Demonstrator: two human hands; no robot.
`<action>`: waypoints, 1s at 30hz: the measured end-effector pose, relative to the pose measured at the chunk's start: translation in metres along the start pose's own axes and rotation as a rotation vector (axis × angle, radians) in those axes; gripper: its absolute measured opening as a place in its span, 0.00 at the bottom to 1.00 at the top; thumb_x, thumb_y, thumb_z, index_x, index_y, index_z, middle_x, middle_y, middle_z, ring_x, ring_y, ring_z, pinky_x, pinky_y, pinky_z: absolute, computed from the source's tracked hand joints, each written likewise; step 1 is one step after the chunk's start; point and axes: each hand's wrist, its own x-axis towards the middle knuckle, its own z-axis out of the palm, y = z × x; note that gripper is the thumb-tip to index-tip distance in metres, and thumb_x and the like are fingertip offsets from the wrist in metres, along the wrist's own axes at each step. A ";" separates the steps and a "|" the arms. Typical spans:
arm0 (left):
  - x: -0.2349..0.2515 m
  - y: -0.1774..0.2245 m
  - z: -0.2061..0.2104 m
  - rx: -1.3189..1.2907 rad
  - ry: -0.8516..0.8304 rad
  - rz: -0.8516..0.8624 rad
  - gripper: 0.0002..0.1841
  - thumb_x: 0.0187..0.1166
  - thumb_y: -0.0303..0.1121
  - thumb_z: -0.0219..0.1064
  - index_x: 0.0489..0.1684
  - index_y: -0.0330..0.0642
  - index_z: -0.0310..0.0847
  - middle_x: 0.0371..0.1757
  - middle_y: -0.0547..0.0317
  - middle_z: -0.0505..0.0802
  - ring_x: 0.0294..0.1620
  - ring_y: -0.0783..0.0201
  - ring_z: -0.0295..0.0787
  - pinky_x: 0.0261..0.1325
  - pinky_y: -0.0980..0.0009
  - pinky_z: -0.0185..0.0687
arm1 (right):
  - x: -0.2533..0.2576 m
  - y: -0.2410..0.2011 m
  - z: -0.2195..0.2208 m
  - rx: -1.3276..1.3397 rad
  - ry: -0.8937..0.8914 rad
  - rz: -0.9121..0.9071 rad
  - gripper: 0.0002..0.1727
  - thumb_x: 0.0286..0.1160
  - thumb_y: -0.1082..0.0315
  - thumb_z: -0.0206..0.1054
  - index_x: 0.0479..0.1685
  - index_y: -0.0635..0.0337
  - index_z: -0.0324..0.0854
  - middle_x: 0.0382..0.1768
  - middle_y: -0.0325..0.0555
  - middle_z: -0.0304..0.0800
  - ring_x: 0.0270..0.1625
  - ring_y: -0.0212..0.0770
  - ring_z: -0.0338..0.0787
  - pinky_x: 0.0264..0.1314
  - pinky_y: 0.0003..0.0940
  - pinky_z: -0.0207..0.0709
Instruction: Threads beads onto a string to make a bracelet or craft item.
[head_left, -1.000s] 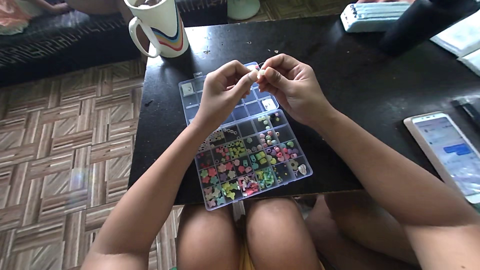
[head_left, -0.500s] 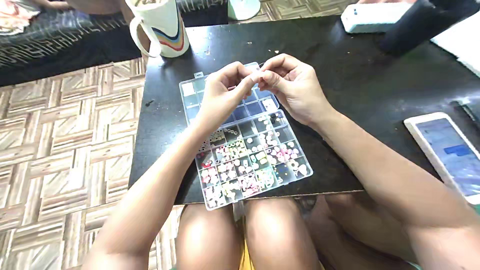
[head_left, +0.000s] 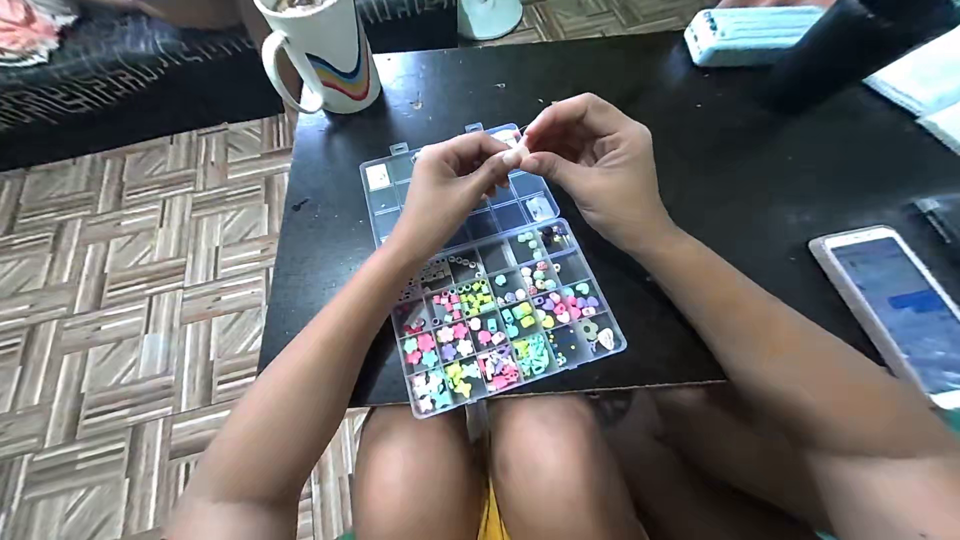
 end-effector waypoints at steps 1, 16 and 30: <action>0.000 0.000 0.000 -0.003 0.002 -0.006 0.04 0.83 0.25 0.65 0.41 0.37 0.86 0.32 0.72 0.90 0.32 0.81 0.85 0.40 0.82 0.83 | 0.000 0.000 0.000 -0.023 -0.012 -0.030 0.13 0.70 0.82 0.71 0.51 0.66 0.80 0.46 0.34 0.89 0.50 0.24 0.90 0.59 0.23 0.86; 0.000 0.006 0.000 -0.241 -0.010 -0.186 0.08 0.84 0.24 0.63 0.38 0.42 0.89 0.30 0.73 0.92 0.31 0.80 0.86 0.39 0.82 0.83 | 0.001 -0.001 -0.005 -0.301 -0.067 -0.305 0.13 0.74 0.78 0.71 0.53 0.76 0.82 0.49 0.49 0.91 0.53 0.30 0.91 0.64 0.28 0.85; 0.000 0.010 0.002 -0.272 -0.044 -0.169 0.06 0.85 0.25 0.62 0.44 0.41 0.86 0.32 0.72 0.90 0.32 0.80 0.85 0.39 0.83 0.82 | 0.000 0.000 -0.004 -0.226 -0.049 -0.238 0.03 0.80 0.75 0.67 0.44 0.67 0.83 0.50 0.42 0.87 0.56 0.26 0.87 0.61 0.23 0.83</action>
